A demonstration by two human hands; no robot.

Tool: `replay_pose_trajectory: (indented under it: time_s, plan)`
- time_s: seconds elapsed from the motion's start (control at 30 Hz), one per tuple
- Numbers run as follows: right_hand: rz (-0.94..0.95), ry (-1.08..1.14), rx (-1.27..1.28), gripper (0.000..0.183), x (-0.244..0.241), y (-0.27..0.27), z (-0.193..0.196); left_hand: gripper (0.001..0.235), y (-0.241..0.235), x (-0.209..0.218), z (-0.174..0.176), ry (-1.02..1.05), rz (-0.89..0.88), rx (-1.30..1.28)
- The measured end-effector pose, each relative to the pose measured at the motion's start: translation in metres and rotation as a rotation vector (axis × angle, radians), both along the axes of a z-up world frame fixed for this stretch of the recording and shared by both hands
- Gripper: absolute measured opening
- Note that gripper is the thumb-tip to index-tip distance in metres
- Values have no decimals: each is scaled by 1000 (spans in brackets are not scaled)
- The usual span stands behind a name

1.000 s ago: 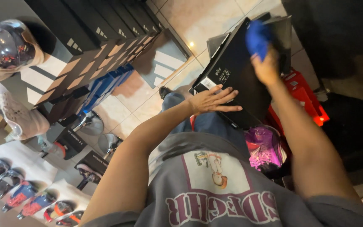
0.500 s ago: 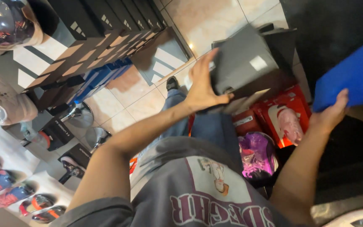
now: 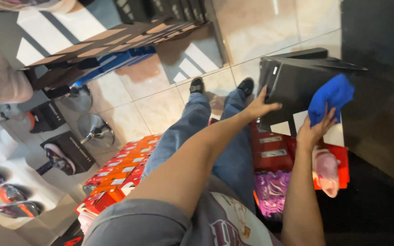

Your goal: Cleaning shoe boxes and shoes using a cloth in a warehouse setting

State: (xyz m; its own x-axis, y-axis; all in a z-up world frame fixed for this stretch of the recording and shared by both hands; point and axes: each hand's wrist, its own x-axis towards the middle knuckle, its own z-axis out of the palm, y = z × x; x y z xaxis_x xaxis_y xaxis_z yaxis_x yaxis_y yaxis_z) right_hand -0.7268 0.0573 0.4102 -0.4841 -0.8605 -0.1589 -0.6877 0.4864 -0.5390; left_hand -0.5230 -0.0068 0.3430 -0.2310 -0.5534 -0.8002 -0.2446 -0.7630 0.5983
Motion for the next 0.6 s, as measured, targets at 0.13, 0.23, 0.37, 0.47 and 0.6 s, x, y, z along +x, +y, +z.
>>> replay_pose_trajectory:
  time_s: [0.13, 0.23, 0.37, 0.47, 0.6]
  plan:
    - [-35, 126, -71, 86, 26, 21, -18, 126, 8, 28, -55, -145, -126, 83]
    - [-74, 57, -264, 63, 96, 3, 15, 108, 16, 106, -79, -72, -39, -4]
    - [173, -260, -420, 37, 236, -38, 30, 53, 113, 270, -301, 944, 908, 212]
    - [302, -505, -400, 68, 293, -53, -56, 24, 120, 405, -333, -188, -229, -548]
    - [-329, -718, -412, 67, 313, -57, -253, 44, 133, 533, -383, -335, 577, 339]
